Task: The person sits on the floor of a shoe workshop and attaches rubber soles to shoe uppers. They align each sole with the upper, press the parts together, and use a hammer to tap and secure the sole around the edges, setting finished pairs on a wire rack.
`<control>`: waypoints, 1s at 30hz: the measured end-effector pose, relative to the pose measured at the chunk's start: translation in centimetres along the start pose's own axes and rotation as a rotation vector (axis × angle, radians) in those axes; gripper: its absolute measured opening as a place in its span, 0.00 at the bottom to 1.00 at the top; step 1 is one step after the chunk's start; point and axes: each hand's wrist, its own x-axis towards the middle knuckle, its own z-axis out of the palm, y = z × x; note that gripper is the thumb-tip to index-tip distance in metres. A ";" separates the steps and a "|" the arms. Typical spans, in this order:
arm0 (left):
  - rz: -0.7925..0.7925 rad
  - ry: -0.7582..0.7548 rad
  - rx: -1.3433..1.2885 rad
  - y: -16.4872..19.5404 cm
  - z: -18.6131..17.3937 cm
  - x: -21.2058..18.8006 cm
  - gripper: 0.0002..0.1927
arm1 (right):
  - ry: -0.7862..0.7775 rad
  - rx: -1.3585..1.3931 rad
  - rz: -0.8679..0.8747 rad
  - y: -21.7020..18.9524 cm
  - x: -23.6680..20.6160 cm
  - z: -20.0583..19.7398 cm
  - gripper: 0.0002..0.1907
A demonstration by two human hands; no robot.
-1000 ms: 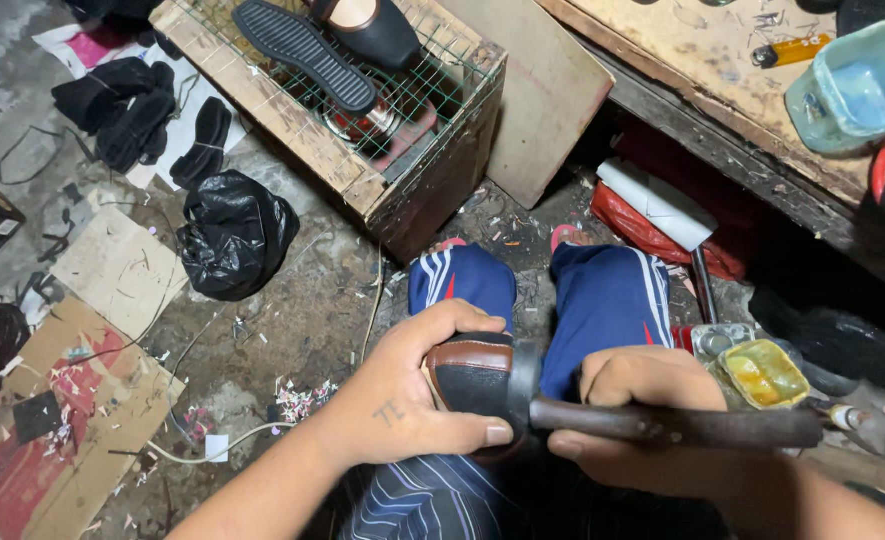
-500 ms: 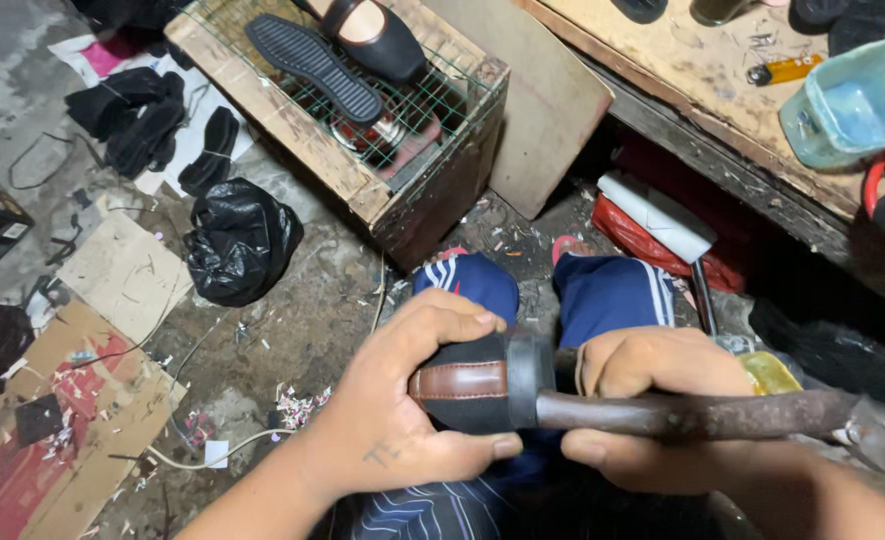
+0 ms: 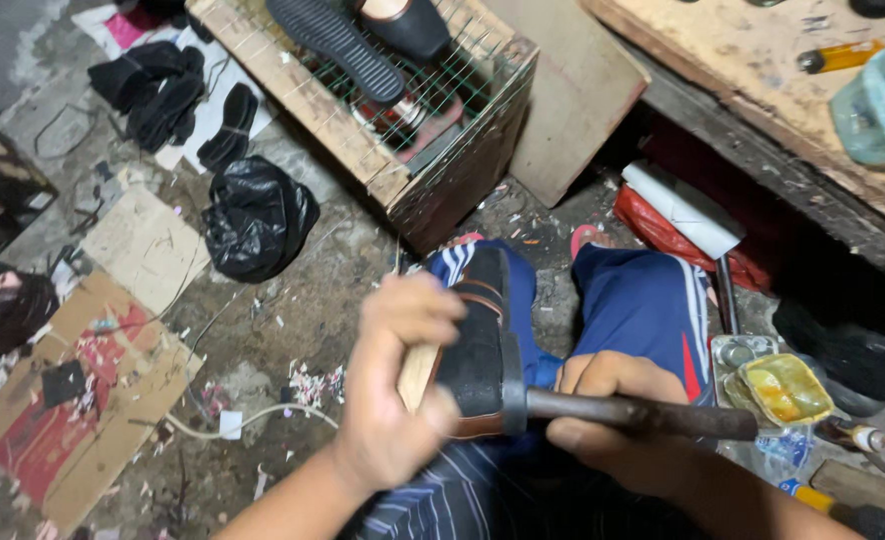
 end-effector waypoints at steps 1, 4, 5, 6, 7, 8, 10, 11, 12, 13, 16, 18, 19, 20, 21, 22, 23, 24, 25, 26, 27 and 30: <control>-0.288 0.145 -0.318 -0.1 0.4 -0.4 0.25 | -0.035 -0.002 -0.013 0.0 0.2 0.4 0.13; -0.990 0.396 -0.958 -0.9 0.9 -1.8 0.34 | -0.097 -0.221 -0.109 0.1 0.5 1.6 0.15; -1.146 0.332 -0.968 -1.3 0.4 -2.3 0.36 | -0.110 -0.325 -0.141 0.2 0.4 1.9 0.16; -1.299 0.263 -0.979 -1.6 0.2 -3.0 0.38 | -0.102 -0.294 -0.057 0.4 0.3 2.2 0.16; -1.260 0.245 -0.992 -1.9 0.1 -3.6 0.40 | -0.095 -0.268 0.016 0.6 0.2 2.4 0.16; -1.219 0.226 -1.003 -2.3 0.2 -4.1 0.41 | -0.088 -0.243 0.087 1.0 0.0 2.6 0.16; -1.157 0.240 -1.041 -3.4 0.9 -4.8 0.44 | -0.061 -0.319 0.057 1.9 0.0 2.8 0.15; -1.131 0.268 -1.067 -4.1 1.4 -4.9 0.44 | -0.040 -0.362 0.037 2.4 0.0 2.8 0.15; -1.106 0.291 -1.097 -4.8 2.0 -5.1 0.45 | -0.014 -0.386 0.055 2.8 0.0 2.8 0.15; -1.094 0.296 -1.101 -5.5 2.6 -5.3 0.45 | 0.012 -0.413 0.077 3.0 0.1 2.8 0.15; -1.044 0.301 -1.132 -7.3 4.2 -5.8 0.47 | 0.038 -0.419 0.233 2.6 0.2 2.9 0.15; -1.000 0.289 -1.166 -8.2 4.8 -6.0 0.47 | 0.058 -0.598 0.252 1.4 0.1 2.6 0.13; -0.995 0.251 -1.177 -8.6 4.8 -6.0 0.47 | 0.077 -0.789 0.192 0.5 -0.2 2.4 0.11; -0.989 0.213 -1.190 -9.0 4.8 -6.0 0.48 | 0.095 -0.981 0.130 -0.4 -0.4 2.0 0.10; -0.990 0.174 -1.201 -9.3 4.7 -6.0 0.48 | 0.120 -1.035 0.255 -1.0 -0.6 1.5 0.08; -0.993 0.120 -1.227 -9.6 4.5 -5.9 0.47 | 0.148 -1.086 0.385 -1.6 -0.9 0.7 0.07; -0.993 0.061 -1.251 -10.0 4.4 -5.7 0.47 | 0.181 -1.134 0.516 -2.0 -1.2 -0.1 0.05; -0.989 -0.001 -1.275 -10.4 4.3 -5.3 0.46 | 0.173 -1.182 0.456 -2.0 -1.7 -0.6 0.07; -0.989 -0.058 -1.292 -10.8 4.4 -4.8 0.45 | 0.165 -1.233 0.392 -1.8 -2.4 -1.2 0.11; -0.986 -0.113 -1.306 -11.2 4.5 -4.3 0.45 | 0.155 -1.284 0.326 -1.4 -3.0 -1.6 0.14; -0.987 -0.170 -1.319 -11.5 4.7 -3.8 0.44 | 0.150 -1.291 0.400 -0.8 -3.7 -1.8 0.16; -1.060 -0.379 -1.290 -11.9 5.2 -2.1 0.42 | 0.123 -1.342 0.552 0.3 -5.4 -2.0 0.21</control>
